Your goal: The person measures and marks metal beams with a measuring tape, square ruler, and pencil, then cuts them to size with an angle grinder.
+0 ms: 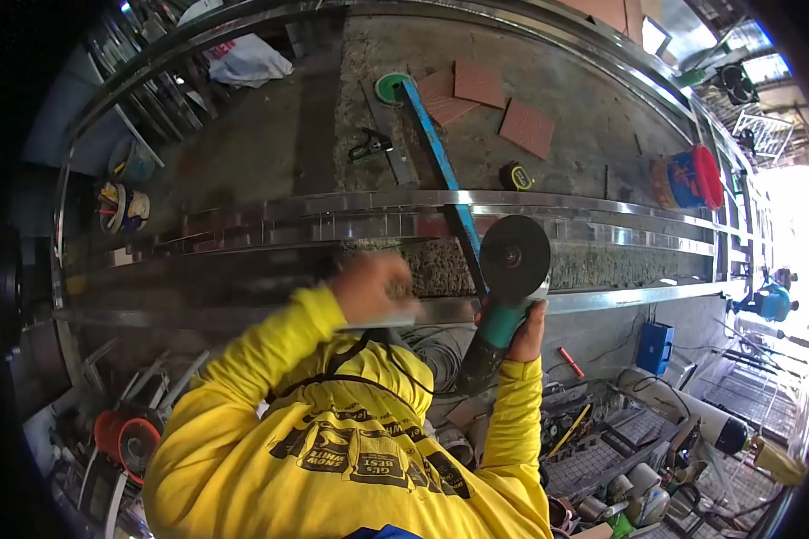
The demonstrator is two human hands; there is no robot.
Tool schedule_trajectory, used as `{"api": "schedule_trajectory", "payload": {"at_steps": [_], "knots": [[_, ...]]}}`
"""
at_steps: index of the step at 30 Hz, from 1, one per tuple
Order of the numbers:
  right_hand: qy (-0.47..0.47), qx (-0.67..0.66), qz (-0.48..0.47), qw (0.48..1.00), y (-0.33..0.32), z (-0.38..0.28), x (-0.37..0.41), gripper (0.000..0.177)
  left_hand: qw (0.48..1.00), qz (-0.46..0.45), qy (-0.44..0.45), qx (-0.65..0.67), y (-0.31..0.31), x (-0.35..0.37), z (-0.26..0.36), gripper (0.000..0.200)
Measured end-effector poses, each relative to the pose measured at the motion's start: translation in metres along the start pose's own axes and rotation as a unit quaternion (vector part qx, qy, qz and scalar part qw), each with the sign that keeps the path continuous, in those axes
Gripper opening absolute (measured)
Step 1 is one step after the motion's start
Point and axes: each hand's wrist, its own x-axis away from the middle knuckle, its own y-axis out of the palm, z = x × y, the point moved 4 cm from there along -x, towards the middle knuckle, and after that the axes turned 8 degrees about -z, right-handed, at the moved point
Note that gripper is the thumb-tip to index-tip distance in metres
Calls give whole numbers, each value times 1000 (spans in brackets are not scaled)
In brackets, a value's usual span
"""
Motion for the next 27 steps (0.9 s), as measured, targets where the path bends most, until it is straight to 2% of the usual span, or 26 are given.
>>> {"api": "schedule_trajectory", "payload": {"at_steps": [1,2,4,7,10,11,14,15,17,24,27], "knots": [[15,26,-5,1000,3,-4,-2,92,992,92,-20,-84,-55,-1,-9,52],[31,52,-10,998,5,-5,-5,92,963,115,-82,-229,-91,-4,-39,69],[45,77,-32,996,11,-2,-13,89,928,141,-125,-322,-134,-3,-78,68],[63,132,-47,988,35,-2,-29,83,957,-94,-216,-168,-135,-22,-150,60],[85,153,-70,982,48,7,-44,79,939,-153,-244,-189,-131,-31,-159,54],[91,161,-67,980,52,12,-47,78,956,-51,-196,-215,-114,-23,-181,47],[111,156,-64,979,78,21,-55,73,934,-110,-271,-205,-123,-16,-134,37],[121,138,-68,981,80,26,-55,71,938,-76,-258,-220,-121,-12,-131,32],[142,112,-89,980,76,34,-55,69,939,-86,-259,-208,-119,-8,-128,30],[170,189,-42,966,85,44,-56,78,946,-104,-248,-179,-127,-13,-122,26],[176,206,-41,962,89,42,-59,82,941,-126,-242,-198,-126,-13,-124,38]]}}
